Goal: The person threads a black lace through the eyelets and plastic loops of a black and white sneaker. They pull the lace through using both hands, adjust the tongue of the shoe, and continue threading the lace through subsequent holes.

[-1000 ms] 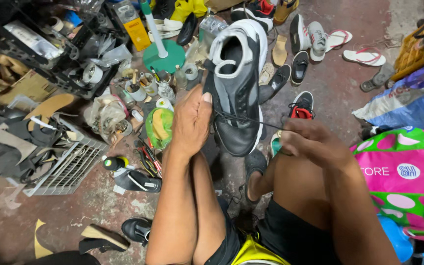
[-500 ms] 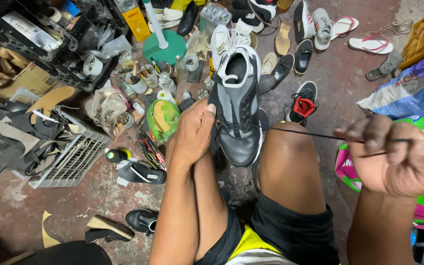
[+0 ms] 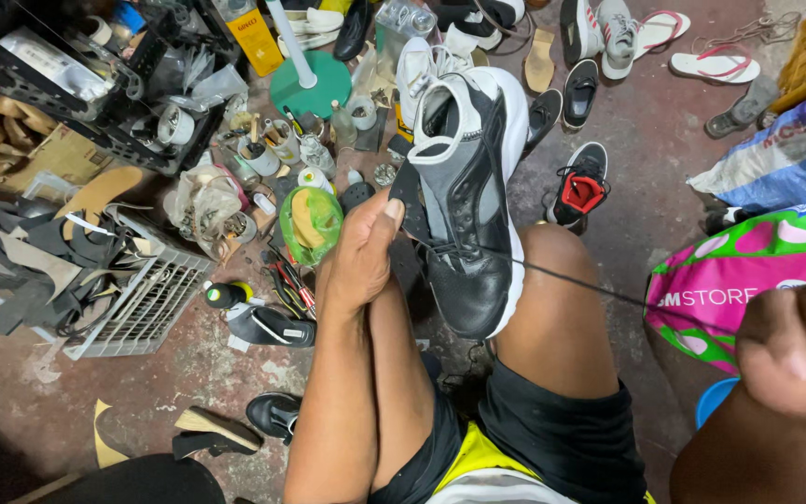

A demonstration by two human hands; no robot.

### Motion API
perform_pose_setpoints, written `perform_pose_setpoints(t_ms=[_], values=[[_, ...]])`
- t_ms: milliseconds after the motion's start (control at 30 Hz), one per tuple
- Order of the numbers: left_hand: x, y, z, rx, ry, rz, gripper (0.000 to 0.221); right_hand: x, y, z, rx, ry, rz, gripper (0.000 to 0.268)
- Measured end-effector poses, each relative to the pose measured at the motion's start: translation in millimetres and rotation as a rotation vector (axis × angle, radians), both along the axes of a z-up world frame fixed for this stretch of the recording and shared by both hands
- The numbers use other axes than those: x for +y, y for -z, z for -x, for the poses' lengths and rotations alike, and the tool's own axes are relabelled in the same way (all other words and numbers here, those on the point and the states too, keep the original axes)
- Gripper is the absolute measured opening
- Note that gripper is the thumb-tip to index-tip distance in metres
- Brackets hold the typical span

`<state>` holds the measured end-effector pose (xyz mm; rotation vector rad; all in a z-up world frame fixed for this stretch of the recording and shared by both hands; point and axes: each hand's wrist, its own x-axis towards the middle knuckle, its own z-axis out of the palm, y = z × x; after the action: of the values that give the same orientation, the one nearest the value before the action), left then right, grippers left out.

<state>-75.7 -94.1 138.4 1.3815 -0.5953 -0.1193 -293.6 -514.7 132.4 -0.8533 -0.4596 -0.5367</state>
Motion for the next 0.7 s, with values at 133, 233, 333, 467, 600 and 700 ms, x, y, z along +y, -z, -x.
perform_pose_setpoints(t_ms=[133, 233, 333, 467, 600, 700], values=[[1.8, 10.4, 1.0, 0.032, -0.044, 0.077, 0.044, 12.3, 4.8, 5.5, 0.014, 0.105, 0.149, 0.02], [4.2, 15.3, 1.0, 0.001, -0.033, 0.09, 0.047, 22.0, 4.1, 8.9, 0.017, 0.127, 0.212, 0.017], [4.1, 23.1, 3.5, 0.075, -0.014, 0.189, 0.047, 32.0, 2.9, 7.9, 0.018, 0.143, 0.265, 0.016], [0.2, 28.6, 4.5, 0.23, -0.119, 0.314, 0.048, 44.0, -1.2, 10.6, -0.001, 0.142, 0.401, 0.016], [-0.4, 15.8, 5.5, 0.141, -0.012, 0.273, 0.044, 47.9, -7.5, 12.0, -0.023, 0.142, 0.518, 0.02], [-12.4, -2.2, 6.1, 0.102, 0.001, 0.214, 0.04, 47.4, -13.1, 7.6, 0.005, 0.21, 0.532, 0.024]])
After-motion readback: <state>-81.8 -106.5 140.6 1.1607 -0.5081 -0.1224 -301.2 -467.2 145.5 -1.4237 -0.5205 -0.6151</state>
